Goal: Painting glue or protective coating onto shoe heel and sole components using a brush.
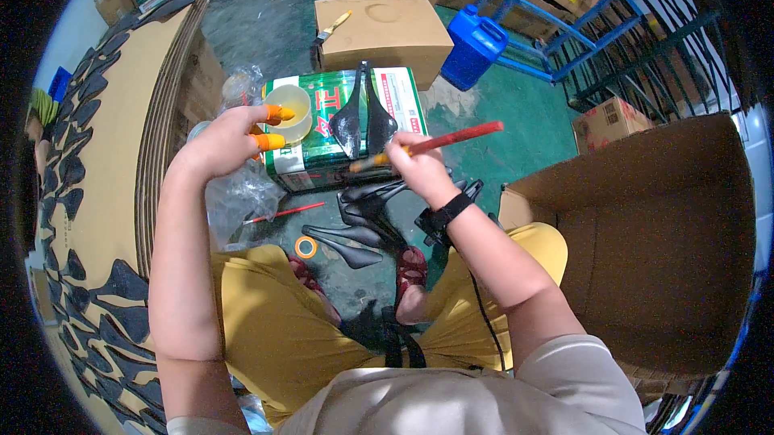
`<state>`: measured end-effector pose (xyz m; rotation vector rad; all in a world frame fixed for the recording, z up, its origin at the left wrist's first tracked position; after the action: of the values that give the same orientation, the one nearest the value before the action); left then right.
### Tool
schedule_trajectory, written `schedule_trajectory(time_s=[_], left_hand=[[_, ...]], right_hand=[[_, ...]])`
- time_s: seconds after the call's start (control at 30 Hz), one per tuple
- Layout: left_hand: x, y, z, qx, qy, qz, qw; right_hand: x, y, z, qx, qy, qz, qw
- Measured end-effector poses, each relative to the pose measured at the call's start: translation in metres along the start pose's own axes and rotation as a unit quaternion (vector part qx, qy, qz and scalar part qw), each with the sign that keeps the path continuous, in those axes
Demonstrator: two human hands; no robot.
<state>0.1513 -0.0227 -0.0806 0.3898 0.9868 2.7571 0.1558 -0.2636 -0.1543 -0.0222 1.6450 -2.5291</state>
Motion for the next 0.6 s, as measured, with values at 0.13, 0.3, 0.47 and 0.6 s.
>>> schedule_trajectory(time_s=[0.13,0.3,0.47,0.6], left_hand=[[-0.010,-0.003,-0.007,0.016,0.006,-0.001,1.000],[-0.016,-0.003,-0.010,0.020,0.015,-0.002,1.000],[-0.020,-0.005,0.001,0.005,0.051,0.005,0.999],[-0.021,-0.006,0.009,0.064,0.102,0.017,0.993]], right_hand=[[-0.029,-0.017,0.006,-0.016,0.042,0.051,0.998],[-0.037,-0.013,-0.009,0.118,0.039,0.123,0.985],[-0.020,0.001,0.005,0.007,-0.040,-0.032,0.999],[-0.021,-0.049,0.057,-0.056,-0.005,-0.036,0.998]])
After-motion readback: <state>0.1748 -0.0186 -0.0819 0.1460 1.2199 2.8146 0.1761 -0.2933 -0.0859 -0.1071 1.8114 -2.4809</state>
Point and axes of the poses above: each hand's wrist, its own x-axis away from the middle knuckle, its own z-axis out of the back of the hand, y = z × x, the point moved 10 cm from there along -x, towards the middle knuckle, and after that the axes turned 5 degrees about y, right-handed, at the moved point
